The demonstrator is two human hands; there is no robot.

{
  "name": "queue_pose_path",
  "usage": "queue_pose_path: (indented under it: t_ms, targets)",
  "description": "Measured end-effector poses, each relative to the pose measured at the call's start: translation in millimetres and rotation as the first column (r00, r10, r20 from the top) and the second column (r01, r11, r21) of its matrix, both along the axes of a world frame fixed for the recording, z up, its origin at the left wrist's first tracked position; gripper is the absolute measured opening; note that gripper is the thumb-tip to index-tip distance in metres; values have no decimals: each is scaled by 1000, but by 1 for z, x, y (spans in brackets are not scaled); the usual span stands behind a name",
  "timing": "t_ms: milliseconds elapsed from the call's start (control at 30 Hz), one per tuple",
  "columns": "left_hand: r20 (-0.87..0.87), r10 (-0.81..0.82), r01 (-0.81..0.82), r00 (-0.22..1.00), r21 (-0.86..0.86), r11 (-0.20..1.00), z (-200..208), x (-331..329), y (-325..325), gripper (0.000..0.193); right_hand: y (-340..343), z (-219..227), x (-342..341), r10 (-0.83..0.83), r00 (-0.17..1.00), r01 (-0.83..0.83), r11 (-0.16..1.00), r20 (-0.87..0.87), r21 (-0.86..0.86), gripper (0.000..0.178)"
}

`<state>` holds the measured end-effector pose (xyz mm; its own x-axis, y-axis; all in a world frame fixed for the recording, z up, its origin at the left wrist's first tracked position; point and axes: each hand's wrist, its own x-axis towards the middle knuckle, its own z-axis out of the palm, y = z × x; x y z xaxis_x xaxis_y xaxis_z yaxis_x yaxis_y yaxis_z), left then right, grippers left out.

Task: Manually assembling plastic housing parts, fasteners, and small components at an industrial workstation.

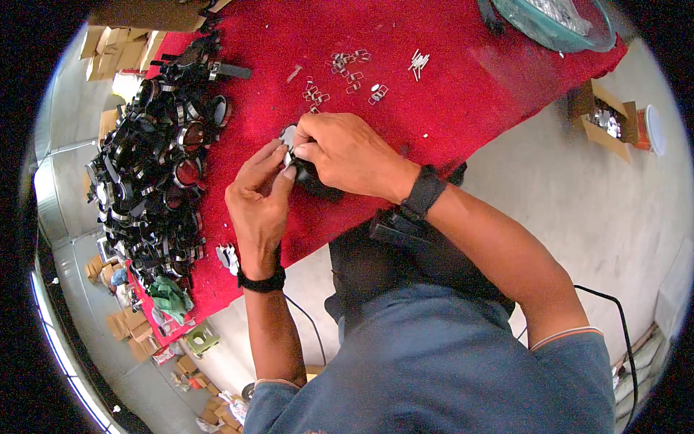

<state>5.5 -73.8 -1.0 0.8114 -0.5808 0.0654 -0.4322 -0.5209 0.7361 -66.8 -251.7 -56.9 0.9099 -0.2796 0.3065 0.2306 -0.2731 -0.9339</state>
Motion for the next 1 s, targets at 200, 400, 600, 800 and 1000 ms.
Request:
queue_pose_path:
  t_ms: [200,400,600,800,1000]
  targets:
    - [68,93,-96,993,41,995,5,-5,-9,33,-1,1,0,19,1000,-19,1000,-4,2,14]
    - [106,83,-86,991,21,996,1,-5,-10,33,1,-3,1,-6,1000,6,1000,12,2,13]
    - [66,98,-97,993,-16,995,-3,-5,-6,34,-1,0,0,45,998,-47,998,37,42,11]
    - [-1,104,-103,995,-65,993,-3,-6,-6,34,2,-3,-13,61,986,-52,997,155,-62,22]
    - [75,118,-110,990,-100,989,-12,-9,-9,33,36,7,-39,-115,987,127,986,111,-108,34]
